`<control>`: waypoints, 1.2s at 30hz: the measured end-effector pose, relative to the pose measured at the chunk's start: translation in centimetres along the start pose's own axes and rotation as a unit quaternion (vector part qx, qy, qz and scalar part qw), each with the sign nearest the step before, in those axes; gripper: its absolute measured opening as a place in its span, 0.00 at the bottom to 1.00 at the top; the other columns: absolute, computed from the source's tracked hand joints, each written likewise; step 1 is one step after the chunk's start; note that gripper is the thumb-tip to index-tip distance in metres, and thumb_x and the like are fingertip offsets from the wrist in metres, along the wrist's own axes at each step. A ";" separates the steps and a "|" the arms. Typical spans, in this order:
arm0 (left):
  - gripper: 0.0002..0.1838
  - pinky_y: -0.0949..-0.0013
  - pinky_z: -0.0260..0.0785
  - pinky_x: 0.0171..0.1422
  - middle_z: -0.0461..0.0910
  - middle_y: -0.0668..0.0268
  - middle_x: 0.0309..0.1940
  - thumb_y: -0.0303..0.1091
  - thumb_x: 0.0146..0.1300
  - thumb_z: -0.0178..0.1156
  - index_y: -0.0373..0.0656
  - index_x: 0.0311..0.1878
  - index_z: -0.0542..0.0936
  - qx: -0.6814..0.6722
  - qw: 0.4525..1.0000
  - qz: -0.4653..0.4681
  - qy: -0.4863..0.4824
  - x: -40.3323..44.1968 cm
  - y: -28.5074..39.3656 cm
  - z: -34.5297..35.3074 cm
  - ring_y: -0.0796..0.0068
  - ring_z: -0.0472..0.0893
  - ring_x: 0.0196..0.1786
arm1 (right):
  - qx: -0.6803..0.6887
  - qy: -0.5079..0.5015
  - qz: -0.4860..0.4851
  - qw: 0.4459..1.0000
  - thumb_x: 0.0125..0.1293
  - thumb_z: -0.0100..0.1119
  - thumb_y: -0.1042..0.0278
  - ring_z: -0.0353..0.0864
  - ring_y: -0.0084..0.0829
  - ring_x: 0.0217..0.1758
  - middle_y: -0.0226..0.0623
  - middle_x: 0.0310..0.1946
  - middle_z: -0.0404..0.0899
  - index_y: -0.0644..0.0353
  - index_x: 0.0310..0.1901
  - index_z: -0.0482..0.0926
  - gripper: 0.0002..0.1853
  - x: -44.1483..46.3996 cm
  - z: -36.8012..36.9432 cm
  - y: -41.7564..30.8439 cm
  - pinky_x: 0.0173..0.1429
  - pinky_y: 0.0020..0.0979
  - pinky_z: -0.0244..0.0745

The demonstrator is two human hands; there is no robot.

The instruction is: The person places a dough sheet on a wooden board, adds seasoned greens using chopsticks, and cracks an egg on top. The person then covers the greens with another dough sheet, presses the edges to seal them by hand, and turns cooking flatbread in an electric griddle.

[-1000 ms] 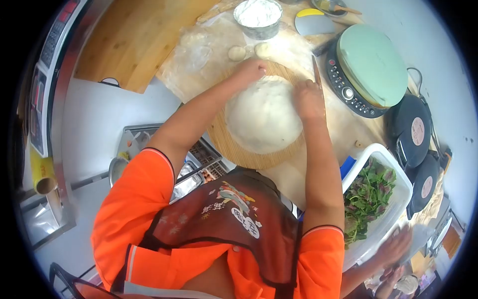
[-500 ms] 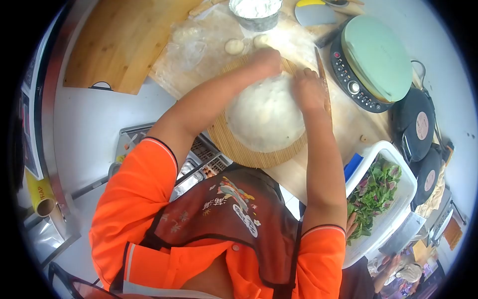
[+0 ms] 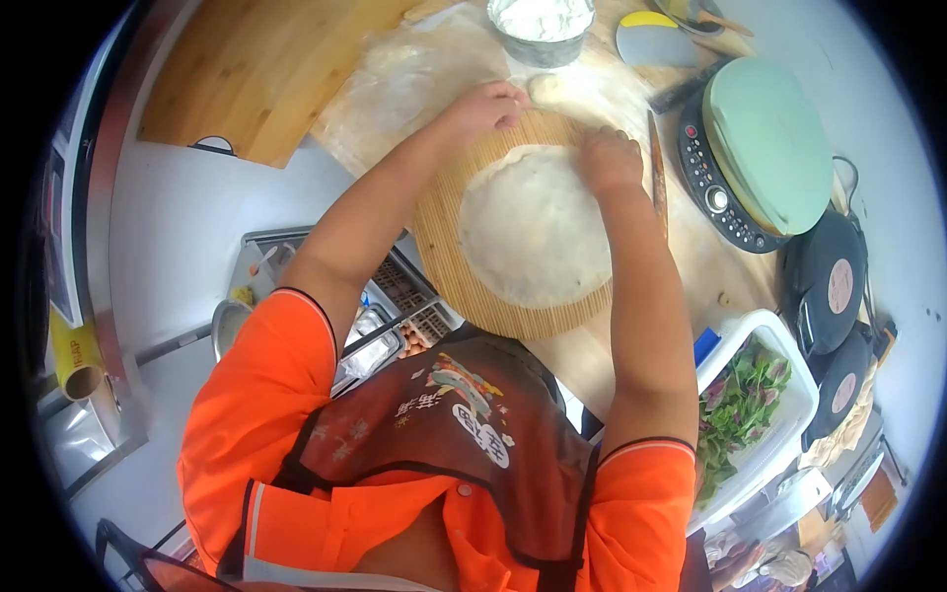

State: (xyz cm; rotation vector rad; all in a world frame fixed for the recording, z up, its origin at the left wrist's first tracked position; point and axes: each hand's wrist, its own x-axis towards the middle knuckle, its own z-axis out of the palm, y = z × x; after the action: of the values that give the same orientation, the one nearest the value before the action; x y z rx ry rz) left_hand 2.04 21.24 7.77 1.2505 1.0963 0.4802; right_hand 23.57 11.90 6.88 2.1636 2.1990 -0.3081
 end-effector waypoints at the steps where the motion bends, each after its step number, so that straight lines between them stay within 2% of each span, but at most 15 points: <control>1: 0.10 0.71 0.73 0.46 0.80 0.65 0.37 0.30 0.66 0.57 0.37 0.46 0.80 0.008 1.000 0.003 0.003 -0.7 0.3 0.4 0.76 0.79 0.37 | -0.008 -0.019 0.000 1.000 0.65 0.52 0.62 0.77 0.42 0.57 0.42 0.48 0.80 0.57 0.44 0.80 0.12 0.1 -0.7 0.0 0.61 0.45 0.70; 5: 0.10 0.70 0.73 0.46 0.81 0.67 0.37 0.30 0.66 0.57 0.37 0.47 0.81 0.110 0.989 0.069 0.068 -6.9 1.3 -1.5 0.74 0.79 0.38 | 0.051 -0.064 -0.007 0.997 0.65 0.54 0.58 0.77 0.43 0.59 0.45 0.51 0.80 0.58 0.45 0.80 0.14 0.3 -1.6 -0.5 0.63 0.45 0.69; 7: 0.09 0.69 0.73 0.49 0.81 0.64 0.38 0.28 0.65 0.57 0.38 0.46 0.82 0.298 0.918 0.211 0.152 -13.0 1.9 -4.4 0.71 0.80 0.42 | 0.093 -0.054 -0.006 0.994 0.66 0.54 0.56 0.77 0.44 0.57 0.45 0.50 0.80 0.58 0.44 0.80 0.15 0.4 -1.2 -0.5 0.63 0.46 0.69; 9: 0.09 0.68 0.72 0.50 0.80 0.63 0.40 0.22 0.63 0.57 0.39 0.45 0.82 0.334 0.888 0.209 0.235 -20.0 1.3 -8.2 0.68 0.80 0.45 | 0.093 -0.025 -0.040 0.994 0.66 0.55 0.57 0.77 0.44 0.56 0.44 0.48 0.80 0.57 0.45 0.80 0.14 0.7 -1.0 -0.7 0.62 0.46 0.69; 10: 0.11 0.64 0.71 0.55 0.80 0.58 0.38 0.18 0.59 0.55 0.39 0.44 0.81 0.291 0.894 0.176 0.292 -23.5 0.7 -10.2 0.59 0.80 0.47 | 0.094 -0.010 -0.056 0.994 0.65 0.55 0.57 0.77 0.44 0.56 0.43 0.48 0.80 0.57 0.45 0.80 0.14 0.8 -0.9 -0.8 0.62 0.46 0.69; 11: 0.13 0.64 0.71 0.56 0.79 0.58 0.39 0.16 0.59 0.54 0.39 0.44 0.81 0.345 0.862 0.145 0.341 -27.2 -0.3 -12.6 0.57 0.79 0.48 | 0.082 0.000 -0.068 0.994 0.65 0.55 0.58 0.77 0.44 0.56 0.43 0.47 0.80 0.56 0.45 0.80 0.13 1.1 -0.3 -0.8 0.62 0.47 0.69; 13: 0.14 0.62 0.71 0.57 0.80 0.56 0.41 0.15 0.58 0.52 0.42 0.42 0.82 0.478 0.760 0.095 0.430 -35.4 -2.9 -17.2 0.56 0.80 0.49 | 0.060 0.020 -0.092 0.994 0.65 0.56 0.59 0.78 0.44 0.55 0.42 0.46 0.80 0.55 0.45 0.80 0.12 2.1 0.8 -1.1 0.61 0.47 0.69; 14: 0.14 0.61 0.72 0.56 0.81 0.56 0.41 0.16 0.58 0.53 0.42 0.43 0.82 0.468 0.755 0.037 0.458 -39.9 -4.0 -18.6 0.54 0.80 0.49 | 0.049 0.008 -0.103 0.993 0.65 0.56 0.59 0.78 0.44 0.55 0.42 0.46 0.80 0.55 0.45 0.80 0.12 2.2 0.6 -1.3 0.61 0.47 0.69; 18: 0.14 0.56 0.73 0.55 0.82 0.56 0.43 0.20 0.60 0.52 0.44 0.43 0.84 0.596 0.611 -0.182 0.489 -53.2 -9.9 -21.4 0.51 0.81 0.49 | 0.005 -0.008 -0.154 0.988 0.65 0.56 0.57 0.77 0.43 0.55 0.42 0.48 0.79 0.57 0.44 0.80 0.13 2.3 -0.2 -1.6 0.60 0.47 0.70; 21: 0.16 0.55 0.73 0.58 0.82 0.55 0.48 0.22 0.58 0.51 0.44 0.45 0.85 0.566 0.606 -0.299 0.472 -60.2 -15.8 -23.3 0.51 0.81 0.52 | -0.007 -0.004 -0.187 0.982 0.66 0.56 0.56 0.78 0.43 0.55 0.41 0.47 0.80 0.58 0.45 0.79 0.15 2.1 -0.8 -1.4 0.58 0.48 0.70; 24: 0.18 0.55 0.72 0.60 0.82 0.54 0.52 0.24 0.57 0.52 0.44 0.48 0.85 0.568 0.564 -0.338 0.494 -62.4 -18.2 -23.1 0.50 0.81 0.54 | 0.058 -0.041 -0.158 0.985 0.66 0.56 0.55 0.81 0.43 0.53 0.41 0.45 0.83 0.58 0.46 0.78 0.16 1.8 -1.0 -1.3 0.57 0.51 0.71; 25: 0.18 0.53 0.71 0.63 0.80 0.54 0.56 0.24 0.57 0.53 0.42 0.51 0.84 0.592 0.551 -0.305 0.503 -61.9 -17.8 -22.7 0.49 0.79 0.57 | 0.089 -0.056 -0.132 0.986 0.66 0.56 0.54 0.82 0.43 0.52 0.41 0.45 0.83 0.58 0.47 0.78 0.16 1.7 -1.0 -0.9 0.56 0.52 0.72; 28: 0.21 0.53 0.68 0.67 0.78 0.54 0.60 0.22 0.57 0.55 0.42 0.55 0.81 0.630 0.587 -0.079 0.503 -54.7 -13.3 -19.8 0.50 0.77 0.61 | 0.041 -0.009 -0.155 0.987 0.65 0.55 0.54 0.83 0.48 0.48 0.48 0.43 0.84 0.58 0.37 0.84 0.15 2.6 1.9 0.4 0.55 0.48 0.76; 32: 0.21 0.56 0.63 0.71 0.75 0.53 0.63 0.22 0.60 0.57 0.42 0.58 0.79 0.558 0.728 0.065 0.393 -40.5 -6.0 -12.7 0.51 0.72 0.67 | 0.069 0.070 -0.164 0.982 0.67 0.49 0.58 0.83 0.50 0.45 0.47 0.38 0.85 0.58 0.41 0.83 0.16 0.4 0.4 -1.2 0.57 0.48 0.75; 36: 0.21 0.60 0.61 0.73 0.73 0.54 0.64 0.24 0.63 0.57 0.42 0.60 0.77 0.420 0.845 0.183 0.275 -28.4 -3.8 -8.3 0.54 0.71 0.68 | 0.245 0.025 -0.173 0.954 0.66 0.52 0.60 0.81 0.51 0.44 0.48 0.36 0.83 0.59 0.40 0.80 0.12 -2.2 -2.4 -1.0 0.54 0.47 0.74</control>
State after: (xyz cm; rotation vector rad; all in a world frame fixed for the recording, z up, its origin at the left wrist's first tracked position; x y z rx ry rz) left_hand -18.69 1.44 16.00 2.2096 1.6529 0.7090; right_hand 22.93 10.11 9.75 1.9682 2.7679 -0.9108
